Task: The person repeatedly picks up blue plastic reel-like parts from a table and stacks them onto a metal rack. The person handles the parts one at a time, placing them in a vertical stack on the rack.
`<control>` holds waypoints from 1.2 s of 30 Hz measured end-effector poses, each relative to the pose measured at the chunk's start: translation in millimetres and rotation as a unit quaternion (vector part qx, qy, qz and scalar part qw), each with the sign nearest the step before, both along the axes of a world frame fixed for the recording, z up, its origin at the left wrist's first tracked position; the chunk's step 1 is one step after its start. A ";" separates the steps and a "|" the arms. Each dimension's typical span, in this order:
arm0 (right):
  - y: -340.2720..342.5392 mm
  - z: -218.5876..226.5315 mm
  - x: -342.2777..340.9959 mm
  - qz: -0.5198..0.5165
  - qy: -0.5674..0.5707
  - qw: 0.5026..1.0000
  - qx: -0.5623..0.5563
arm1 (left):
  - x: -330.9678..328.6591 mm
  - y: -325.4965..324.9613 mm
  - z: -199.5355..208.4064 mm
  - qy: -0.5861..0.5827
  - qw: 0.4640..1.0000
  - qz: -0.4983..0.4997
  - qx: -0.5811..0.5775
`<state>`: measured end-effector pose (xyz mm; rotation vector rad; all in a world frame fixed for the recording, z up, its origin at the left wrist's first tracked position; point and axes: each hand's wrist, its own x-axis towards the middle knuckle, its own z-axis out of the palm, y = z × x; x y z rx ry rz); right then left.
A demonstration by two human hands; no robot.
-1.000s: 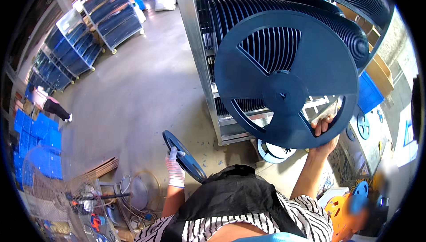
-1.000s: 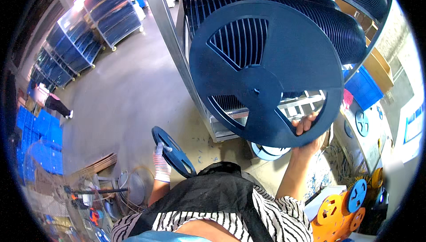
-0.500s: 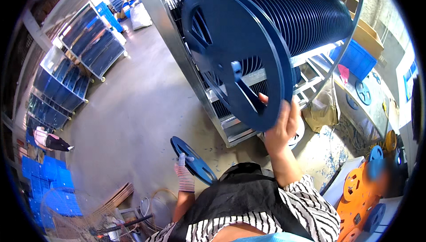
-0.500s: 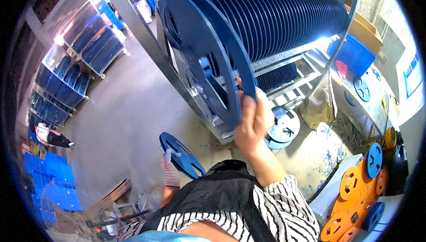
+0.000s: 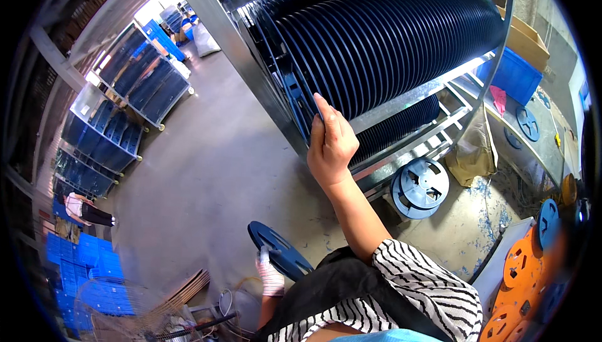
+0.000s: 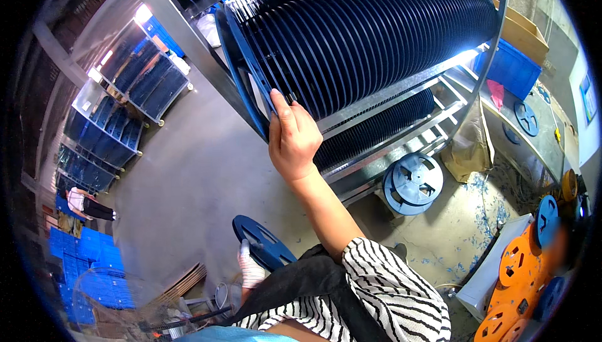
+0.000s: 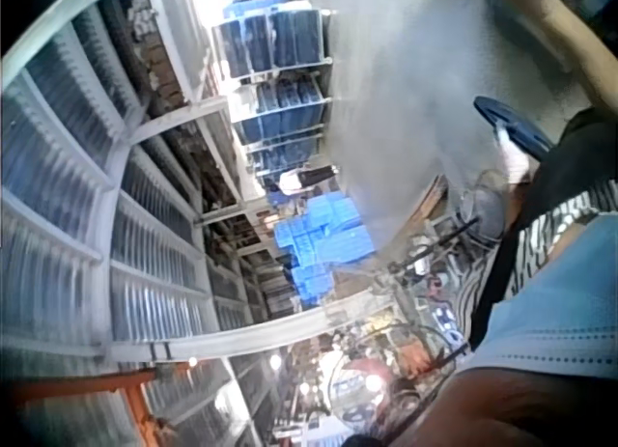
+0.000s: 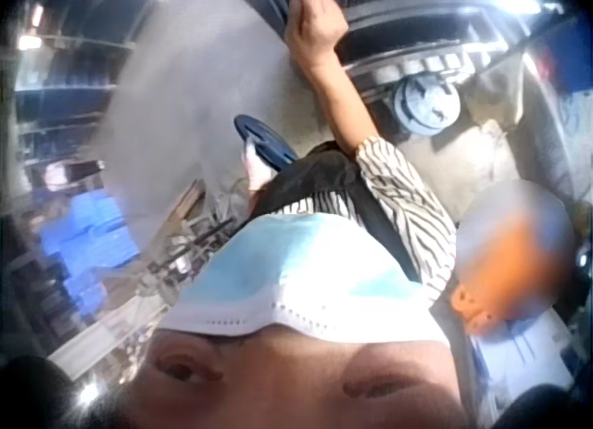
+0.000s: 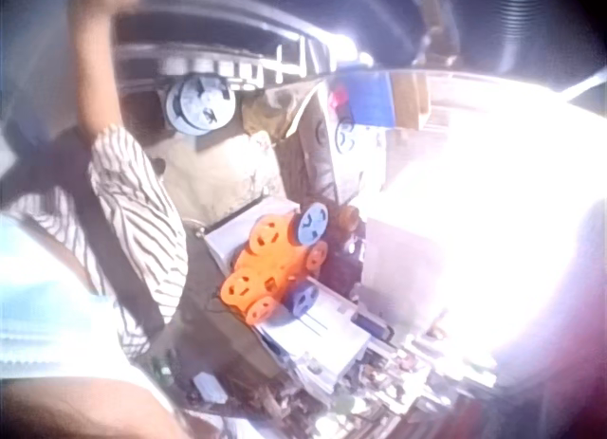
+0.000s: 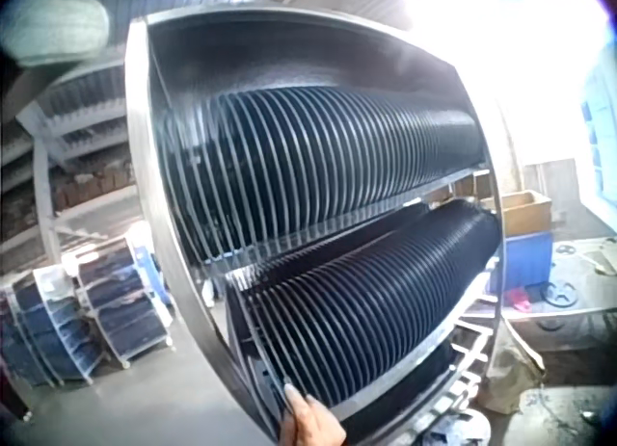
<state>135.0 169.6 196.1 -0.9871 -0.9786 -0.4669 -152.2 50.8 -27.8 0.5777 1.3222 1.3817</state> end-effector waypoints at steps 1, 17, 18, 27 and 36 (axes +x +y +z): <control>6.2 -0.1 -0.6 -0.010 -0.002 1.000 0.008 | -6.1 -1.9 -3.8 0.005 1.000 0.006 -0.003; 77.6 -76.6 11.6 -0.209 -0.097 0.957 -0.178 | 3.2 1.8 8.5 0.017 1.000 -0.009 0.021; 74.8 -77.9 12.1 -0.188 -0.100 0.961 -0.178 | 7.4 3.1 10.7 0.019 1.000 -0.012 0.018; 6.5 -159.6 55.9 -0.050 -0.169 0.945 -0.274 | 43.5 5.1 19.0 0.007 0.998 -0.031 0.047; -197.3 -402.4 176.8 0.169 -0.092 0.466 -0.864 | 52.9 -1.6 -6.3 -0.042 0.995 -0.052 -0.076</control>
